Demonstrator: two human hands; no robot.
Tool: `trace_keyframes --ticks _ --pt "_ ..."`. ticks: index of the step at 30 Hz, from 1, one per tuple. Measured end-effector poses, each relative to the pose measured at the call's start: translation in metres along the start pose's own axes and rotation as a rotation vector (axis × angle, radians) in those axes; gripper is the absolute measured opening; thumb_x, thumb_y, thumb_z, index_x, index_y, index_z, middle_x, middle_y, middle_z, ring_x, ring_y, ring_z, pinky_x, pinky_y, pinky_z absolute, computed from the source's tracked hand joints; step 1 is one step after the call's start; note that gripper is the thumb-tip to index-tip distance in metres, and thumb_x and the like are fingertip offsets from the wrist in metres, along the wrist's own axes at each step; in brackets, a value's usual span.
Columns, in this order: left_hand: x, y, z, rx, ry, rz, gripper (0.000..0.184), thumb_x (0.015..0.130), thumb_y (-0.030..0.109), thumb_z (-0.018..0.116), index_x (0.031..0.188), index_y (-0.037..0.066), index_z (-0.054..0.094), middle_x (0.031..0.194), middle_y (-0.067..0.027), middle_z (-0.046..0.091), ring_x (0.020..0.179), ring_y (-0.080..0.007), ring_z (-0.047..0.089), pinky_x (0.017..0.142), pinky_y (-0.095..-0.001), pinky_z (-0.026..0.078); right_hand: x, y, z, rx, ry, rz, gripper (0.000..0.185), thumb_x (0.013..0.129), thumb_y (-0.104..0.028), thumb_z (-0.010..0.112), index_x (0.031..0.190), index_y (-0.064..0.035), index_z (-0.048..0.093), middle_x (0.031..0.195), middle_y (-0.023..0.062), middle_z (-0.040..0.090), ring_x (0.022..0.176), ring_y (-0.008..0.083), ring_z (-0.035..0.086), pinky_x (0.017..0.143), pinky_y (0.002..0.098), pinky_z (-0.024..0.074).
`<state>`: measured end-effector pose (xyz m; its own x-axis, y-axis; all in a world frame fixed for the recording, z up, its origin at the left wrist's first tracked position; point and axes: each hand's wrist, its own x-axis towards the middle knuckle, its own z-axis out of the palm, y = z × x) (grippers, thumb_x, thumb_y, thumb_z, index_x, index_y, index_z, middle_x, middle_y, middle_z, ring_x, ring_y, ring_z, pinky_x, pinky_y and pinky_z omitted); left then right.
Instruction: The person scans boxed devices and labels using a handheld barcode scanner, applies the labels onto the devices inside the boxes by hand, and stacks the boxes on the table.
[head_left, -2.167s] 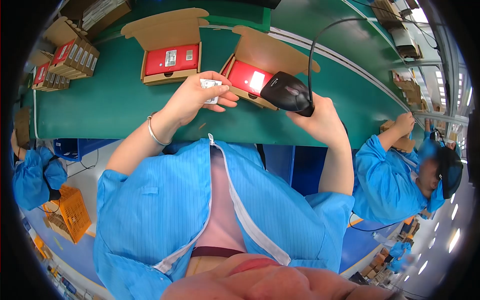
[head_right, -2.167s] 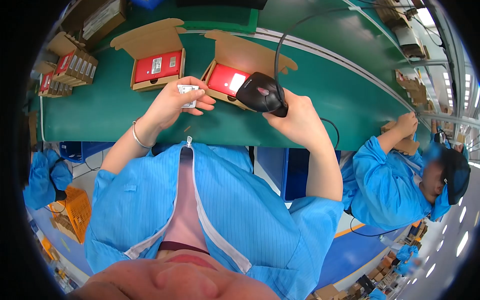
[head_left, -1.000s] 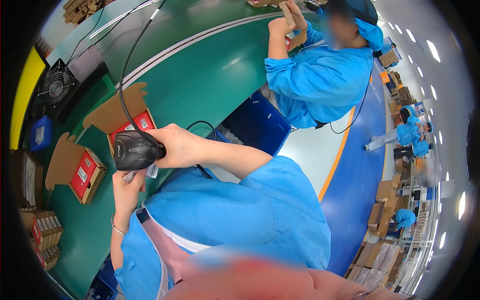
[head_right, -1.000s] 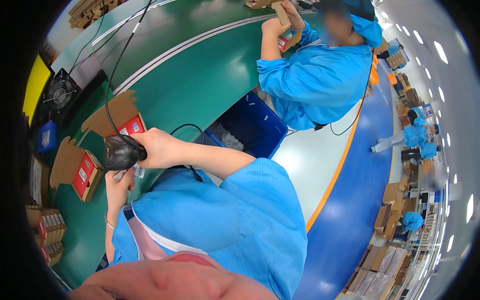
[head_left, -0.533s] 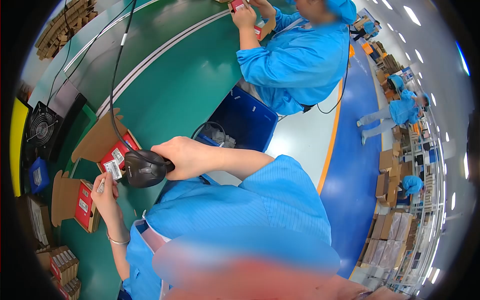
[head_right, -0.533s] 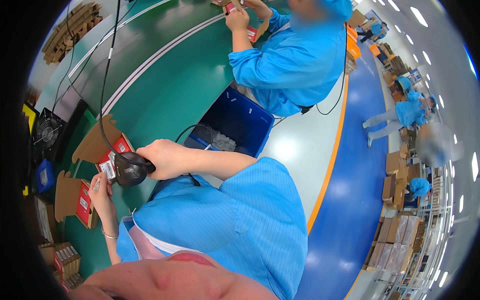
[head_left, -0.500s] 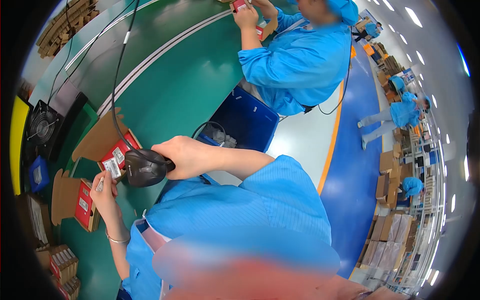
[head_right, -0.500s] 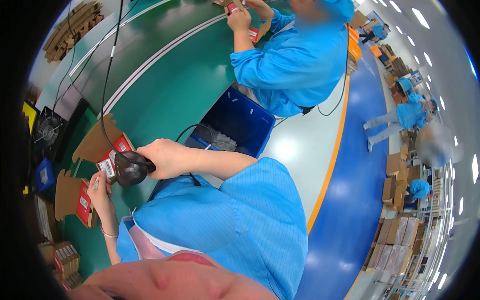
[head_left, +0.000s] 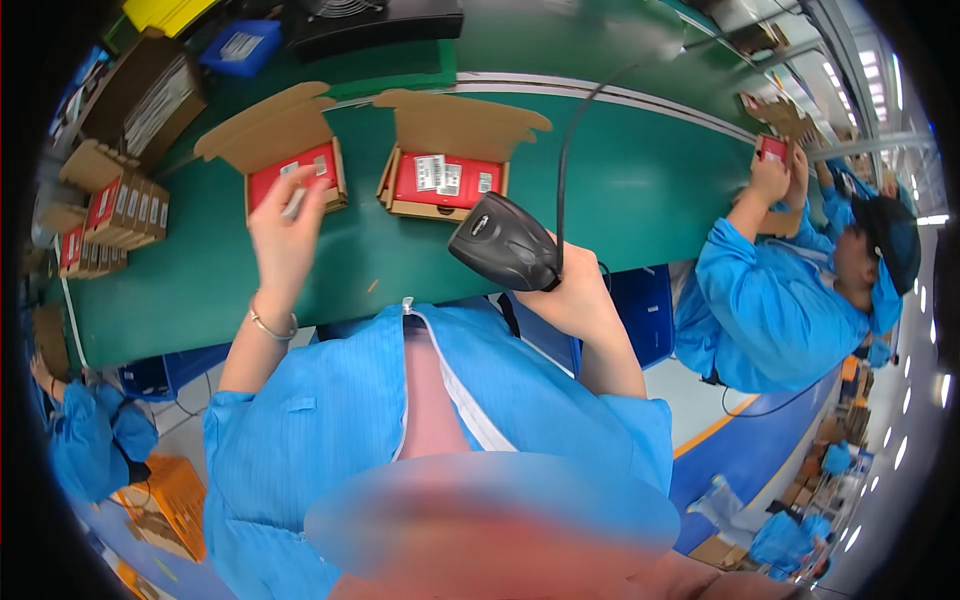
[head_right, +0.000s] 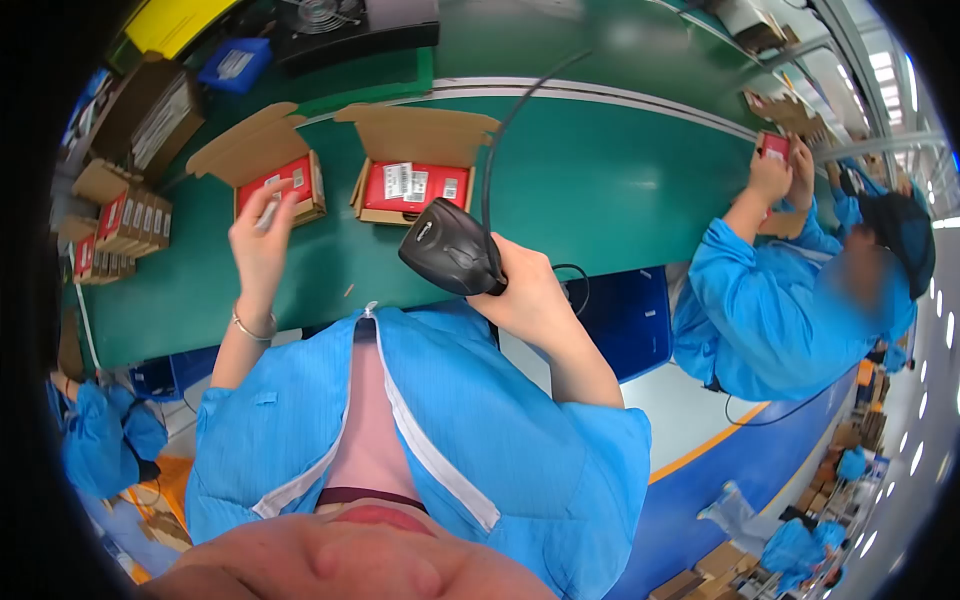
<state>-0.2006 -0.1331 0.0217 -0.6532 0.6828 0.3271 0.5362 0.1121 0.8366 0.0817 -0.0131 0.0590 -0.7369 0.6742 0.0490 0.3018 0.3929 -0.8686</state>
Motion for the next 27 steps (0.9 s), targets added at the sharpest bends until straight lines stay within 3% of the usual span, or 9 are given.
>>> trace_keyframes --ticks 2,4,5,8,11,15,18,22,27 --pt "0.007 -0.023 -0.023 0.004 0.240 0.097 0.020 0.084 0.017 0.066 0.098 0.002 0.064 0.073 -0.0036 0.061 0.063 -0.0076 0.051 0.055 -0.0249 0.043 0.007 -0.005 0.004 0.002 -0.027 0.003 0.037 0.064 0.000 0.066 0.099 -0.0015 0.057 0.079 0.0128 0.060 0.071 0.0252 0.059 0.066 0.0320 0.0473" --pt "0.010 -0.037 -0.053 0.470 0.221 -0.167 0.024 0.083 0.021 0.067 0.097 0.001 0.064 0.071 -0.0070 0.059 0.060 -0.0126 0.052 0.056 -0.0266 0.045 0.012 -0.007 0.006 0.002 -0.049 0.010 0.037 0.064 0.000 0.066 0.100 -0.0016 0.057 0.079 0.0128 0.061 0.070 0.0239 0.060 0.066 0.0315 0.0474" --pt "0.011 -0.045 -0.059 0.591 0.197 -0.233 0.029 0.084 0.027 0.065 0.096 0.001 0.063 0.076 -0.0136 0.063 0.067 -0.0219 0.060 0.061 -0.0296 0.048 0.015 -0.007 0.007 -0.015 -0.069 0.011 0.038 0.064 0.000 0.065 0.100 -0.0015 0.057 0.079 0.0125 0.061 0.070 0.0224 0.060 0.066 0.0309 0.0476" --pt "0.011 -0.090 -0.062 0.380 0.087 -0.195 0.030 0.087 0.026 0.056 0.095 -0.002 0.062 0.082 -0.0230 0.064 0.077 -0.0359 0.064 0.066 -0.0385 0.049 0.026 -0.009 0.014 -0.014 -0.123 -0.015 0.038 0.063 0.001 0.065 0.100 -0.0012 0.057 0.079 0.0120 0.061 0.069 0.0207 0.060 0.065 0.0300 0.0477" --pt "0.022 -0.080 -0.061 0.476 0.039 -0.116 0.023 0.085 0.016 0.053 0.093 -0.004 0.062 0.077 -0.0228 0.063 0.073 -0.0351 0.064 0.066 -0.0382 0.049 0.033 -0.010 0.017 0.002 -0.153 -0.011 0.036 0.064 0.000 0.066 0.099 -0.0008 0.058 0.078 0.0115 0.062 0.069 0.0201 0.061 0.065 0.0294 0.0478" --pt "0.027 -0.062 -0.075 0.393 -0.014 -0.161 0.023 0.084 0.015 0.053 0.093 -0.005 0.062 0.077 -0.0226 0.063 0.071 -0.0330 0.064 0.065 -0.0365 0.049 0.038 -0.019 0.015 0.055 -0.139 -0.108 0.044 0.063 -0.001 0.067 0.106 -0.0014 0.058 0.083 0.0124 0.064 0.075 0.0233 0.062 0.070 0.0306 0.0483" --pt "0.016 -0.043 -0.076 0.198 -0.072 -0.140 0.024 0.085 0.014 0.054 0.095 -0.005 0.062 0.076 -0.0190 0.064 0.068 -0.0240 0.063 0.065 -0.0323 0.048 0.040 -0.022 0.010 0.076 -0.239 -0.130 0.050 0.061 -0.001 0.069 0.109 -0.0008 0.057 0.087 0.0132 0.064 0.078 0.0261 0.063 0.072 0.0315 0.0489" --pt "0.009 -0.024 -0.068 0.077 -0.180 -0.182 0.023 0.086 0.015 0.054 0.095 -0.005 0.062 0.076 -0.0151 0.064 0.069 -0.0173 0.059 0.065 -0.0295 0.047 0.034 -0.024 0.009 0.071 -0.184 -0.192 0.050 0.059 -0.004 0.073 0.107 -0.0001 0.058 0.088 0.0131 0.064 0.078 0.0266 0.064 0.072 0.0319 0.0495" --pt "0.009 -0.020 -0.047 0.020 -0.246 -0.182 0.023 0.086 0.014 0.053 0.095 -0.005 0.062 0.076 -0.0145 0.064 0.069 -0.0161 0.059 0.065 -0.0295 0.047 0.017 -0.036 -0.015 -0.026 -0.153 -0.192 0.048 0.061 -0.008 0.075 0.105 0.0004 0.059 0.084 0.0117 0.065 0.074 0.0240 0.065 0.069 0.0300 0.0501"
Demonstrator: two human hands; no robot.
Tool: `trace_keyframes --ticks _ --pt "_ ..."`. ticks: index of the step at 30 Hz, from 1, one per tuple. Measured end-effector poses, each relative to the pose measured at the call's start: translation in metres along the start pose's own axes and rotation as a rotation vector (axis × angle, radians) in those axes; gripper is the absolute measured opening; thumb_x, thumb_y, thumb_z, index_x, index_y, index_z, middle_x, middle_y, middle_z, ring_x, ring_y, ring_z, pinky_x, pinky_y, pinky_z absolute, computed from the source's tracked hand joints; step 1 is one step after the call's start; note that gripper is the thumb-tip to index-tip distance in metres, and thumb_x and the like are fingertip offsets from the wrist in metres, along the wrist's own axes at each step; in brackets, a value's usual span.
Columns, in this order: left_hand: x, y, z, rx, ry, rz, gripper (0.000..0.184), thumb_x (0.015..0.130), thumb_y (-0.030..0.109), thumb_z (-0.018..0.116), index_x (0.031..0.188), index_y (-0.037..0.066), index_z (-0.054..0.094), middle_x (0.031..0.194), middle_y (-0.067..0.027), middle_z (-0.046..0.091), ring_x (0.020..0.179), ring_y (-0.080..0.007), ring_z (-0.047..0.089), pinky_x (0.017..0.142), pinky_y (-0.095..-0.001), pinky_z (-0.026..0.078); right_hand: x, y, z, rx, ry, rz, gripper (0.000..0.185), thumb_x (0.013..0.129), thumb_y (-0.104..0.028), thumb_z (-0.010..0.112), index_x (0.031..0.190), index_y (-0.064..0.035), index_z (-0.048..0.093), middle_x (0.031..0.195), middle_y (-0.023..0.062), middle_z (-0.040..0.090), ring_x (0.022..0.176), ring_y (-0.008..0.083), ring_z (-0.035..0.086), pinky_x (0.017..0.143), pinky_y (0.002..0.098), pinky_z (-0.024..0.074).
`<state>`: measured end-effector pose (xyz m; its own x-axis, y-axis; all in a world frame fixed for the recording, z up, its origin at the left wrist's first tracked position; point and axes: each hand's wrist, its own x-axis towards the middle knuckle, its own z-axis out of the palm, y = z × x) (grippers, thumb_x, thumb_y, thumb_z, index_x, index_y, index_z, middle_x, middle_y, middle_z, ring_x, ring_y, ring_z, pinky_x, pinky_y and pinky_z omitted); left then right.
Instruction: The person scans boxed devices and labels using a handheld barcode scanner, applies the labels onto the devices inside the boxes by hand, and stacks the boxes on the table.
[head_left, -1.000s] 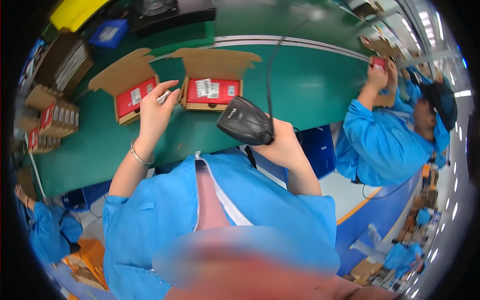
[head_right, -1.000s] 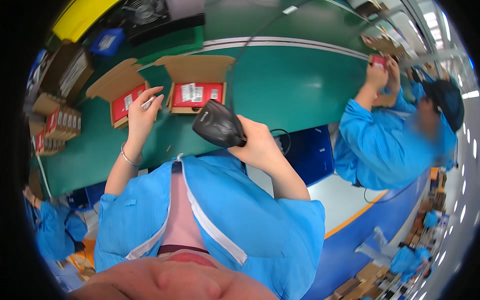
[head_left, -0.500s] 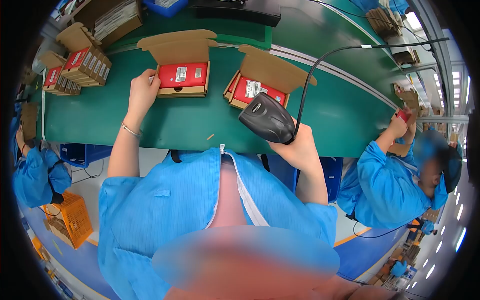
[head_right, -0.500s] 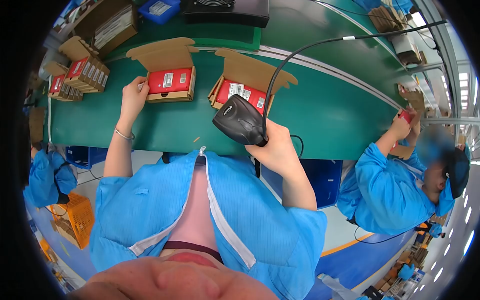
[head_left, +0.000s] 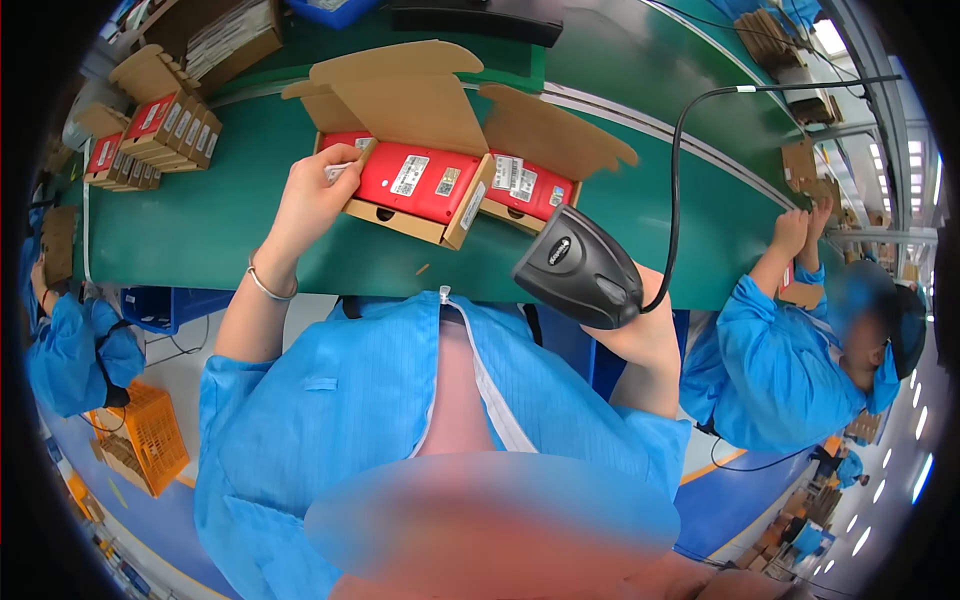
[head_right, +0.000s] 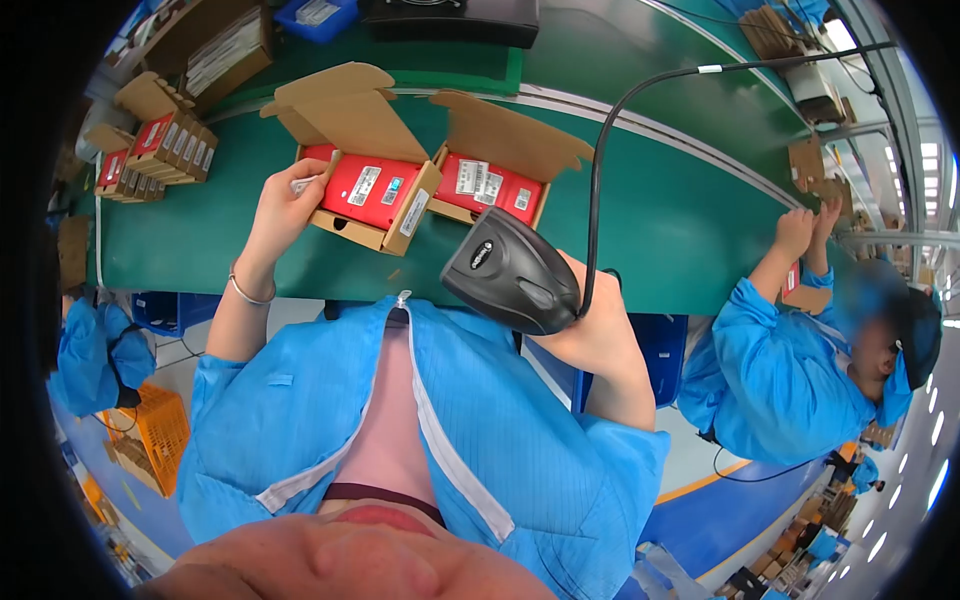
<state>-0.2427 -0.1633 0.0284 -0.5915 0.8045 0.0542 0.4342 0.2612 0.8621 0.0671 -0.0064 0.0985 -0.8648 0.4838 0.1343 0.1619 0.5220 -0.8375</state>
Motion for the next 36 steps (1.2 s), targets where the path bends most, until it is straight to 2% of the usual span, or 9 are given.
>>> trace_keyframes --ticks 6,11,14,16,17,22,25,30,36 --pt "0.013 0.004 0.037 -0.009 -0.037 0.057 0.023 0.086 0.014 0.054 0.096 -0.005 0.062 0.078 -0.0163 0.065 0.071 -0.0212 0.063 0.065 -0.0319 0.048 -0.024 0.014 -0.015 0.004 0.074 0.048 0.048 0.061 -0.007 0.075 0.105 0.0014 0.059 0.086 0.0129 0.065 0.076 0.0225 0.065 0.071 0.0298 0.0496" --pt "0.028 0.037 0.070 -0.049 -0.187 -0.092 0.031 0.088 0.019 0.055 0.110 -0.002 0.058 0.076 -0.0143 0.064 0.059 -0.0139 0.059 0.053 -0.0263 0.045 -0.019 0.026 -0.020 0.027 0.071 0.127 0.042 0.063 -0.004 0.068 0.104 0.0009 0.059 0.083 0.0133 0.065 0.074 0.0241 0.064 0.071 0.0298 0.0485" --pt "0.026 0.039 0.066 -0.254 -0.162 -0.070 0.035 0.090 0.019 0.053 0.120 0.002 0.053 0.076 -0.0049 0.059 0.057 -0.0090 0.054 0.050 -0.0235 0.043 -0.002 0.017 -0.022 -0.040 0.051 0.185 0.040 0.065 -0.004 0.067 0.103 0.0005 0.059 0.081 0.0152 0.064 0.073 0.0261 0.063 0.070 0.0304 0.0480" --pt "0.022 0.027 0.054 -0.614 -0.284 -0.190 0.036 0.089 0.017 0.052 0.122 0.000 0.051 0.075 -0.0037 0.058 0.058 -0.0084 0.054 0.052 -0.0225 0.042 0.014 0.012 -0.026 -0.066 -0.014 0.194 0.039 0.066 -0.004 0.067 0.104 0.0007 0.058 0.080 0.0155 0.063 0.071 0.0263 0.062 0.069 0.0305 0.0480" --pt "0.018 0.026 0.047 -0.791 -0.332 -0.267 0.035 0.090 0.012 0.047 0.122 -0.003 0.050 0.080 -0.0069 0.061 0.066 -0.0126 0.060 0.058 -0.0220 0.047 0.023 0.010 -0.027 -0.066 -0.047 0.176 0.039 0.067 -0.005 0.067 0.104 0.0006 0.058 0.078 0.0162 0.063 0.070 0.0269 0.061 0.068 0.0307 0.0478" --pt "0.004 0.039 0.034 -0.825 -0.359 -0.322 0.033 0.092 0.012 0.048 0.123 -0.002 0.050 0.098 -0.0162 0.065 0.088 -0.0231 0.066 0.073 -0.0287 0.055 0.058 0.010 -0.031 -0.213 -0.175 0.179 0.031 0.067 -0.007 0.068 0.096 0.0015 0.059 0.074 0.0186 0.062 0.065 0.0323 0.059 0.064 0.0337 0.0476" --pt "0.003 0.046 0.036 -0.751 -0.353 -0.344 0.028 0.091 0.013 0.053 0.114 -0.002 0.056 0.093 -0.0157 0.066 0.085 -0.0226 0.067 0.071 -0.0278 0.055 0.062 0.011 -0.034 -0.286 -0.209 0.201 0.029 0.067 -0.008 0.068 0.093 0.0020 0.059 0.072 0.0185 0.061 0.063 0.0326 0.058 0.063 0.0343 0.0473" --pt "0.007 0.050 0.045 -0.602 -0.362 -0.294 0.017 0.086 0.016 0.061 0.092 0.000 0.062 0.079 -0.0115 0.068 0.069 -0.0140 0.066 0.056 -0.0195 0.049 0.058 0.004 -0.035 -0.275 -0.181 0.208 0.027 0.068 -0.008 0.067 0.092 0.0022 0.058 0.071 0.0179 0.061 0.062 0.0302 0.058 0.062 0.0338 0.0470" --pt "0.019 0.062 0.070 -0.319 -0.380 -0.136 0.026 0.079 0.024 0.070 0.074 0.000 0.062 0.066 -0.0076 0.066 0.053 -0.0093 0.060 0.046 -0.0204 0.044 0.046 0.008 -0.038 -0.293 -0.146 0.225 0.028 0.070 -0.008 0.067 0.095 0.0011 0.058 0.071 0.0154 0.061 0.062 0.0265 0.058 0.062 0.0324 0.0468"
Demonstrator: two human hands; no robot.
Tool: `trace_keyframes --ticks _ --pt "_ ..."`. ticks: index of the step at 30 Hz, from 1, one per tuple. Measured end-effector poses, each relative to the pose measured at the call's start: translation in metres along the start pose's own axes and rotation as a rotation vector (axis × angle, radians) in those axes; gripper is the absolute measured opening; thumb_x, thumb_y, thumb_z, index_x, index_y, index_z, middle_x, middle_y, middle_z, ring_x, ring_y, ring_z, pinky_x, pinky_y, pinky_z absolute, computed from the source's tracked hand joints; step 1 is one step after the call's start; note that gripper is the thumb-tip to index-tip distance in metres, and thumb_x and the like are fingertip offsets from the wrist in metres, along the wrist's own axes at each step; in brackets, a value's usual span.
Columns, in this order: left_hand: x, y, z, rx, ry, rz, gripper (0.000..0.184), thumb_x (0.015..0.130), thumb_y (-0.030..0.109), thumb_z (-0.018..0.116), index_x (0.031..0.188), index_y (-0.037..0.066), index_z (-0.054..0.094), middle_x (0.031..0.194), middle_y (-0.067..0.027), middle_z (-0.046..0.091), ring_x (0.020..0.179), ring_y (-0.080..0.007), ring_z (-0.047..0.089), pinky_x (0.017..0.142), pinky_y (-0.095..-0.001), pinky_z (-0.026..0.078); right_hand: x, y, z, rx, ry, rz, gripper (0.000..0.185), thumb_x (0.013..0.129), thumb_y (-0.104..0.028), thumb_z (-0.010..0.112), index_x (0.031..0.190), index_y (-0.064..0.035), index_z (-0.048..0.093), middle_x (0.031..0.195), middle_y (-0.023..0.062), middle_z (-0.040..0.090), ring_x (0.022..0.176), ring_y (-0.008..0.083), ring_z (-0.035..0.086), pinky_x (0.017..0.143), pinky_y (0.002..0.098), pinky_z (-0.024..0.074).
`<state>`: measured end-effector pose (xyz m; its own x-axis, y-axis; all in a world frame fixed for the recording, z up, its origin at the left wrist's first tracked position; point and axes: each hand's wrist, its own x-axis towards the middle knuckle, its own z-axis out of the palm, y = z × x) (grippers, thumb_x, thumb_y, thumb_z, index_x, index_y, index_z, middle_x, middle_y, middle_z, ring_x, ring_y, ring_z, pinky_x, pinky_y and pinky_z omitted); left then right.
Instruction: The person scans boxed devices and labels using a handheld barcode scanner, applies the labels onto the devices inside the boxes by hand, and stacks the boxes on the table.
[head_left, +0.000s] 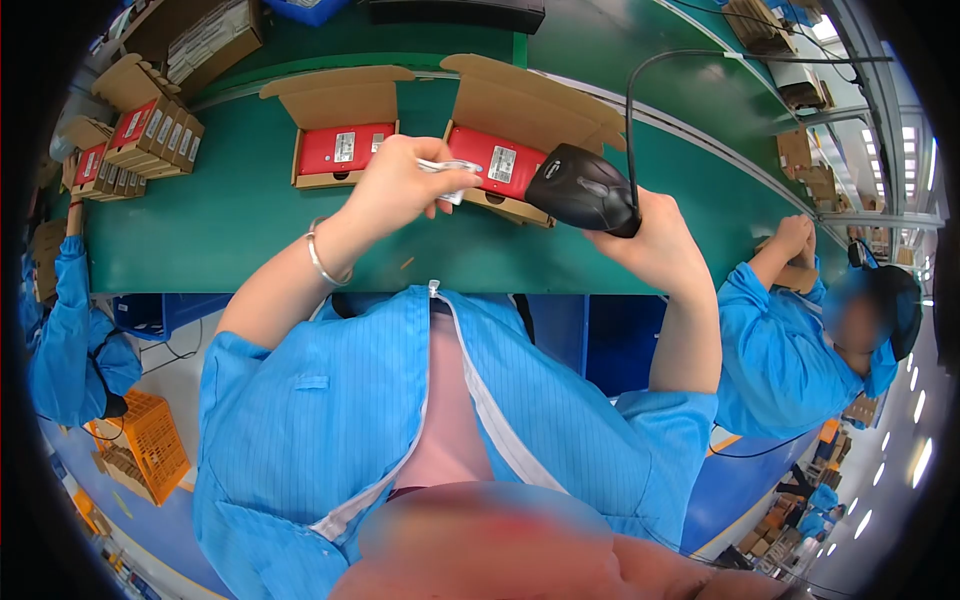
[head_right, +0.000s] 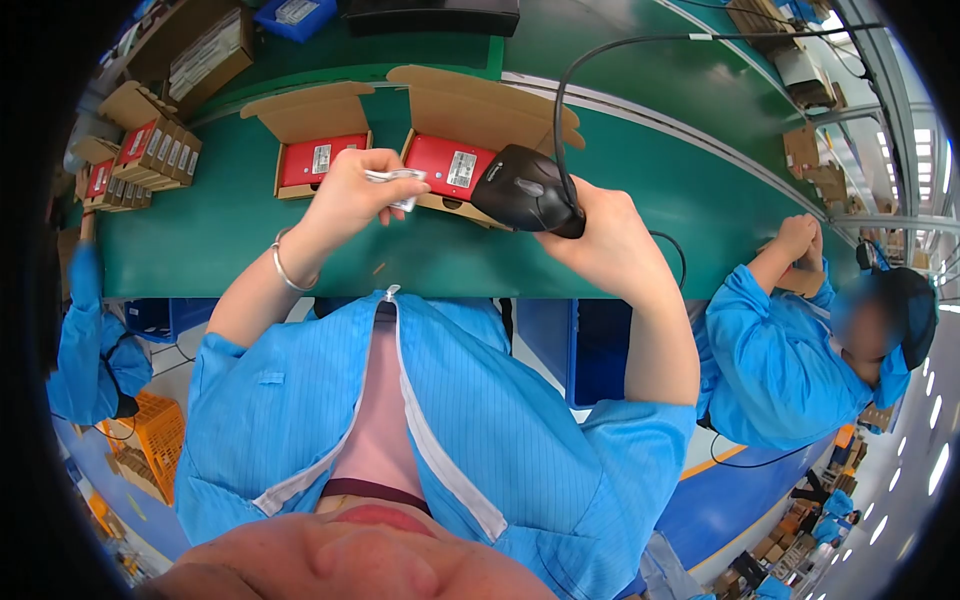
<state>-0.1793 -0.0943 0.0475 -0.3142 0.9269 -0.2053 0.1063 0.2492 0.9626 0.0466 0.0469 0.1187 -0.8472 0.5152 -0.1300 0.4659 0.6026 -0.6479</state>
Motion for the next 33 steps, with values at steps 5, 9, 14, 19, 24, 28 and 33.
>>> trace_keyframes --ticks 5,9,14,19,24,28,33 --pt "0.020 0.008 0.019 0.424 0.133 0.177 0.035 0.072 0.029 0.076 0.063 0.000 0.060 0.062 -0.0139 0.062 0.051 -0.0215 0.060 0.050 -0.0319 0.047 -0.017 0.003 0.002 0.100 0.066 0.008 0.033 0.068 -0.005 0.067 0.100 0.0001 0.058 0.071 0.0143 0.061 0.062 0.0217 0.058 0.063 0.0309 0.0470" --pt "0.034 0.000 0.028 0.656 0.205 0.358 0.038 0.069 0.036 0.077 0.068 0.000 0.062 0.065 -0.0148 0.064 0.058 -0.0281 0.063 0.054 -0.0345 0.049 -0.024 0.003 0.007 0.100 0.067 0.048 0.034 0.068 -0.005 0.068 0.100 0.0005 0.058 0.072 0.0140 0.061 0.062 0.0202 0.058 0.062 0.0301 0.0469" --pt "0.023 -0.003 0.017 0.720 0.381 0.464 0.046 0.068 0.041 0.075 0.090 0.002 0.063 0.071 -0.0143 0.065 0.068 -0.0294 0.064 0.060 -0.0362 0.051 -0.016 -0.001 0.011 0.149 0.081 0.030 0.032 0.069 -0.006 0.068 0.098 0.0018 0.058 0.072 0.0135 0.062 0.063 0.0202 0.059 0.063 0.0301 0.0472" --pt "-0.013 -0.044 -0.059 0.516 0.652 0.217 0.023 0.079 0.017 0.072 0.093 0.001 0.062 0.071 -0.0047 0.060 0.060 -0.0087 0.051 0.055 -0.0239 0.045 0.002 0.000 0.010 0.125 0.007 0.028 0.030 0.070 -0.007 0.068 0.097 0.0012 0.059 0.074 0.0139 0.064 0.065 0.0212 0.061 0.065 0.0304 0.0481" --pt "-0.033 -0.088 -0.118 0.792 0.785 -0.047 0.032 0.079 0.031 0.070 0.090 0.002 0.063 0.073 -0.0137 0.063 0.066 -0.0248 0.062 0.062 -0.0335 0.050 0.011 -0.001 0.014 0.097 -0.016 0.040 0.029 0.070 -0.007 0.069 0.097 0.0005 0.059 0.076 0.0146 0.065 0.067 0.0229 0.063 0.066 0.0310 0.0487" --pt "-0.021 -0.117 -0.123 0.710 0.697 0.067 0.025 0.086 0.021 0.058 0.086 -0.003 0.062 0.079 -0.0230 0.063 0.073 -0.0377 0.062 0.066 -0.0385 0.049 0.002 -0.001 0.024 0.127 0.067 0.036 0.028 0.070 -0.006 0.069 0.095 0.0009 0.061 0.075 0.0113 0.064 0.066 0.0180 0.059 0.064 0.0300 0.0474" --pt "-0.022 -0.111 -0.124 0.574 0.655 0.044 0.022 0.085 0.017 0.056 0.086 -0.004 0.062 0.071 -0.0191 0.062 0.063 -0.0283 0.060 0.061 -0.0352 0.047 -0.018 0.002 0.047 0.375 0.116 -0.131 0.036 0.066 -0.005 0.071 0.100 0.0007 0.060 0.083 0.0112 0.065 0.077 0.0164 0.062 0.072 0.0296 0.0487"
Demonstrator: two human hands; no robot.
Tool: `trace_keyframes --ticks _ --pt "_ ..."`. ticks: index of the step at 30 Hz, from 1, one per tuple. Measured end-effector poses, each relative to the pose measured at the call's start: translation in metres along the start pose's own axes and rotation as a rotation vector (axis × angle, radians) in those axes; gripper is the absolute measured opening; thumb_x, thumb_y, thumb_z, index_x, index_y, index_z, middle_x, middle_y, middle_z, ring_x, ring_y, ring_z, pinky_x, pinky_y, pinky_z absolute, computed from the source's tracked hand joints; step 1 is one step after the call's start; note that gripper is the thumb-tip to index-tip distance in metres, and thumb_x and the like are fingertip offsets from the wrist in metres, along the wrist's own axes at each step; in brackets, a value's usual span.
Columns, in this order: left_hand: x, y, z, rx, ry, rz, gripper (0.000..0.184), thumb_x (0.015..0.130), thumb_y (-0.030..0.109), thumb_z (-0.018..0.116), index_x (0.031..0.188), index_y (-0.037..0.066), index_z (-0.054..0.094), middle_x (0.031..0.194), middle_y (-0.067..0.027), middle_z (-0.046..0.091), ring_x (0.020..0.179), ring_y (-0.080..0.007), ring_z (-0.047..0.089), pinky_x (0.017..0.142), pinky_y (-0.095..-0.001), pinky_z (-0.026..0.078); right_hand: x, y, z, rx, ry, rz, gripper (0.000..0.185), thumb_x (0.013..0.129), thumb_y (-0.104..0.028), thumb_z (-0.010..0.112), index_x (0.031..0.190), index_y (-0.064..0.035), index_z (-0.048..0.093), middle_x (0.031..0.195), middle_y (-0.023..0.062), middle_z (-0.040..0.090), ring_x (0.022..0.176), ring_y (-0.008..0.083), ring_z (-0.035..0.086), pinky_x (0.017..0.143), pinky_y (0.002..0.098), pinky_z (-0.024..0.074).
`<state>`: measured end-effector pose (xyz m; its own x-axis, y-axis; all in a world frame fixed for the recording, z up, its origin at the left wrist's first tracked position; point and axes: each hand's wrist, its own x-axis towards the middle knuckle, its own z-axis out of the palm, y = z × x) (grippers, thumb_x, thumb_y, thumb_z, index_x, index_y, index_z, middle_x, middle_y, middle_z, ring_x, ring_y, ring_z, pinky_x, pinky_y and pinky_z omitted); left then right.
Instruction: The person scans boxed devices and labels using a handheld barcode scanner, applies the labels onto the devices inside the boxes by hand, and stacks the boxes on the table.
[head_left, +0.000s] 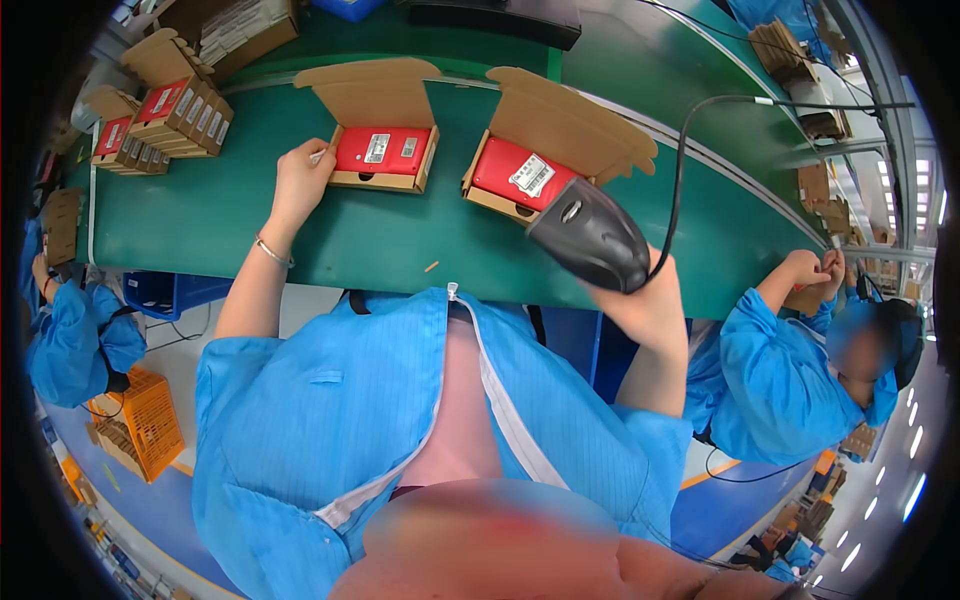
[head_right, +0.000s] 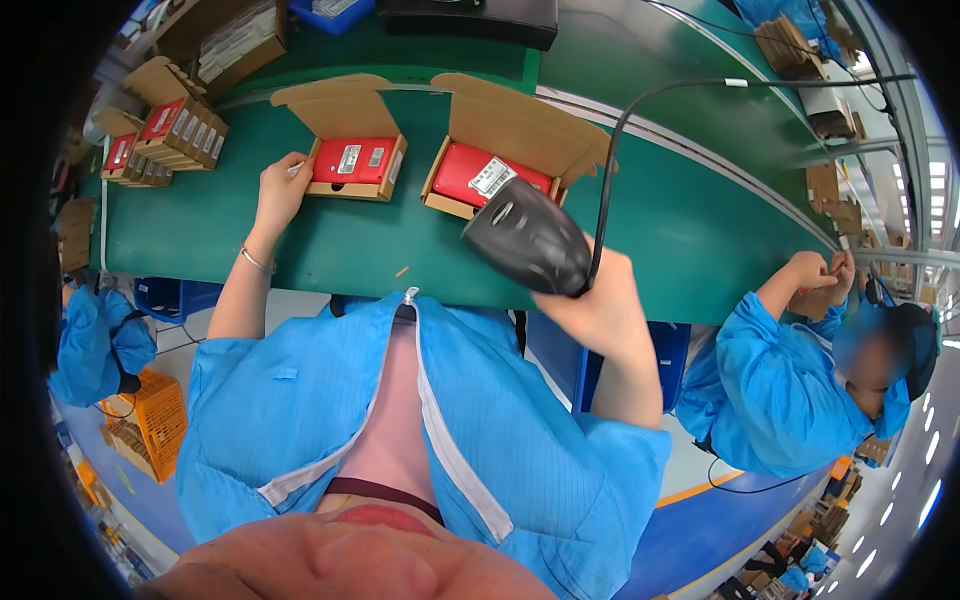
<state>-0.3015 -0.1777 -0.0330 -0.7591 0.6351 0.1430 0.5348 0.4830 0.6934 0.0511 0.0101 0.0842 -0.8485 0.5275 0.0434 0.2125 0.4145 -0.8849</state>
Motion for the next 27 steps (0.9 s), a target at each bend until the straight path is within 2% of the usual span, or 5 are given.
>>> trace_keyframes --ticks 2,6,19,25,27 --pt "-0.010 0.008 -0.007 -0.214 -0.111 -0.169 0.022 0.086 0.017 0.055 0.087 -0.003 0.063 0.061 -0.0078 0.057 0.050 -0.0115 0.050 0.048 -0.0267 0.041 -0.007 -0.004 0.011 0.107 -0.010 -0.027 0.042 0.063 -0.005 0.072 0.103 0.0012 0.060 0.087 0.0116 0.066 0.079 0.0172 0.063 0.074 0.0291 0.0488" --pt "-0.025 0.037 -0.024 -0.398 -0.185 -0.184 0.024 0.087 0.019 0.055 0.087 -0.003 0.063 0.058 -0.0017 0.054 0.047 -0.0054 0.045 0.042 -0.0211 0.034 0.000 -0.016 0.021 0.005 -0.068 -0.150 0.052 0.062 -0.005 0.074 0.111 0.0020 0.058 0.093 0.0149 0.065 0.083 0.0242 0.066 0.075 0.0302 0.0498" --pt "-0.020 0.104 -0.009 -0.413 -0.325 -0.068 0.023 0.084 0.021 0.057 0.088 -0.001 0.065 0.059 -0.0053 0.058 0.046 -0.0084 0.052 0.042 -0.0233 0.041 -0.020 -0.015 -0.003 0.015 0.038 -0.055 0.046 0.062 -0.003 0.072 0.105 0.0031 0.059 0.089 0.0119 0.066 0.081 0.0187 0.065 0.073 0.0286 0.0497" --pt "-0.008 0.149 0.020 -0.692 -0.446 -0.014 0.031 0.087 0.021 0.059 0.109 0.001 0.060 0.074 -0.0051 0.063 0.048 -0.0074 0.053 0.044 -0.0211 0.041 -0.004 -0.024 -0.033 -0.048 0.063 0.056 0.035 0.066 -0.002 0.068 0.100 0.0025 0.060 0.082 0.0109 0.067 0.076 0.0128 0.062 0.069 0.0292 0.0488" --pt "-0.005 0.139 0.016 -0.852 -0.527 -0.117 0.035 0.088 0.019 0.057 0.118 0.001 0.055 0.083 -0.0054 0.063 0.053 -0.0078 0.053 0.049 -0.0199 0.042 0.008 -0.036 -0.042 -0.202 0.008 0.092 0.034 0.068 -0.005 0.068 0.100 0.0020 0.060 0.077 0.0128 0.065 0.067 0.0174 0.060 0.066 0.0295 0.0480"
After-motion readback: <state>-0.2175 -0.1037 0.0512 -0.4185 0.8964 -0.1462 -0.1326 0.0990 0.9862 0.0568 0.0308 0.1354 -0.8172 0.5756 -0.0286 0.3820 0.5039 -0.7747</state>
